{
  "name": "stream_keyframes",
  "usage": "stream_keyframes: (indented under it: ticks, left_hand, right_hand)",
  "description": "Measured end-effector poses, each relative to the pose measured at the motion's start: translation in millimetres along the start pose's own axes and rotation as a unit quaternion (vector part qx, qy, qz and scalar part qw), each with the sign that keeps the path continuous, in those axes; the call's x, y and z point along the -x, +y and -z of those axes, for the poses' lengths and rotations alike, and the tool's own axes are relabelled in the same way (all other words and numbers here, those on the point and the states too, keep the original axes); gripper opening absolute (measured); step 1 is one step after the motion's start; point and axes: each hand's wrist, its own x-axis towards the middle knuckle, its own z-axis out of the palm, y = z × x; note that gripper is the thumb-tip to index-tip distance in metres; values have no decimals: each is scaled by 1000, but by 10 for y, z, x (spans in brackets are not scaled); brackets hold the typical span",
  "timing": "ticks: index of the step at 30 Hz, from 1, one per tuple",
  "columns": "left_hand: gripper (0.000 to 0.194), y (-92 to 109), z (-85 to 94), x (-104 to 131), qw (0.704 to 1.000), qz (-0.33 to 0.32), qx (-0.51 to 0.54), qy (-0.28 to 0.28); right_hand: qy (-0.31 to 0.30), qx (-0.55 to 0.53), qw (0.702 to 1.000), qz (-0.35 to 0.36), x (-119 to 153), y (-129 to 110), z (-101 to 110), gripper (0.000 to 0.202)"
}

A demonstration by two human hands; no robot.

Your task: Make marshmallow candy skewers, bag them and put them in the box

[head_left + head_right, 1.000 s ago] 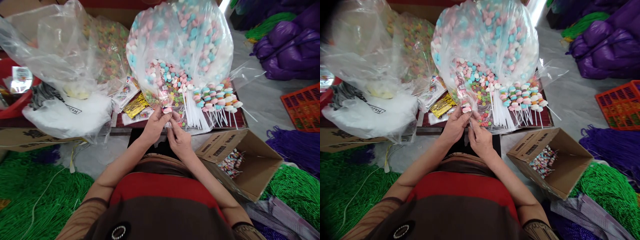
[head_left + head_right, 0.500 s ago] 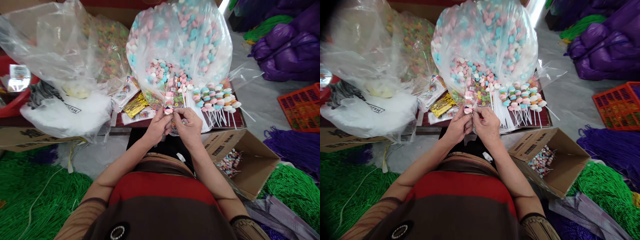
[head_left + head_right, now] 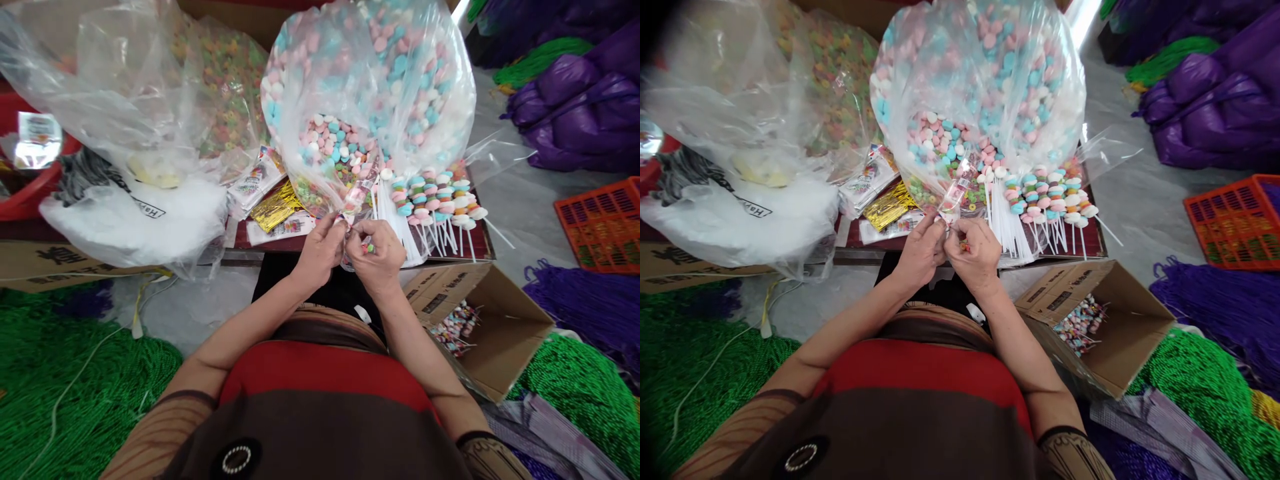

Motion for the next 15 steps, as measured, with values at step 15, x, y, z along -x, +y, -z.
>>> stream_keyframes:
  ticks: [15]
  left_hand:
    - [24, 39, 93, -47, 996, 63, 19, -65]
  right_hand:
    - [-40, -139, 978, -147, 79, 109, -20, 21]
